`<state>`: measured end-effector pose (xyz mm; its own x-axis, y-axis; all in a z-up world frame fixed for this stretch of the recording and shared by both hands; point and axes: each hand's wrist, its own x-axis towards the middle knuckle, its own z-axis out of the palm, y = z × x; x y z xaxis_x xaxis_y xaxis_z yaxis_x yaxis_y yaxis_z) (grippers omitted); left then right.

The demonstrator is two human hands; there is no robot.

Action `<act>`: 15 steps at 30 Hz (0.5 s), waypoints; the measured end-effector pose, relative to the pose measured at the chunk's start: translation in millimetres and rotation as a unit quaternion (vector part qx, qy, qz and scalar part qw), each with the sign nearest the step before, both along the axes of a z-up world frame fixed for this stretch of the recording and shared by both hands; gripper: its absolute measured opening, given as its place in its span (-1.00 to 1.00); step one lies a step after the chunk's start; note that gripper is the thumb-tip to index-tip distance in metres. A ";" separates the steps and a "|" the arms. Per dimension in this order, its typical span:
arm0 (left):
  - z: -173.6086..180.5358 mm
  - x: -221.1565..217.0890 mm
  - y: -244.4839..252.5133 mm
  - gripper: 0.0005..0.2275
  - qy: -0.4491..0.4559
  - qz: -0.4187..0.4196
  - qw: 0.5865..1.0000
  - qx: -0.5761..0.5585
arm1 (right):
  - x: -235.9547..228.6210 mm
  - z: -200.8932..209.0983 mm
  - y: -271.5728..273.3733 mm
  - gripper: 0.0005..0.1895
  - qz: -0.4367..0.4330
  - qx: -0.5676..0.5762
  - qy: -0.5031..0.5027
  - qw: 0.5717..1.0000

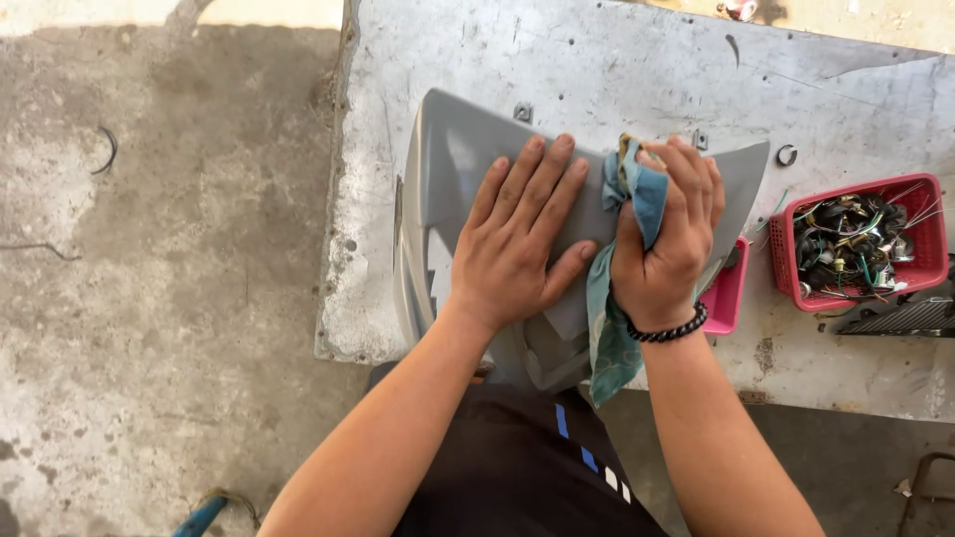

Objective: The person wipes a small metal gear with a cloth, then places it into a pink container. They then pick up a large gray plastic motorcycle fairing and wipe its surface with the same cloth.

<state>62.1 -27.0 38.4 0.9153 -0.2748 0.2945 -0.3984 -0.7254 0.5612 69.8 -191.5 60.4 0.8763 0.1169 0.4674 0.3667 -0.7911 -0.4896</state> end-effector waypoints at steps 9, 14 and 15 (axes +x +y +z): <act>-3.6 -6.4 3.9 -0.45 0.011 0.004 1.000 -0.007 | -5.2 -3.3 3.6 -0.71 -0.013 0.003 0.026 1.000; -2.8 -1.3 2.8 -0.45 0.020 -0.006 1.000 -0.004 | -11.6 -2.4 8.3 -0.65 -0.046 0.015 0.054 0.997; -2.8 0.6 4.1 -0.44 0.017 -0.004 1.000 -0.006 | -11.9 -5.1 8.3 -0.65 -0.033 0.012 0.056 0.998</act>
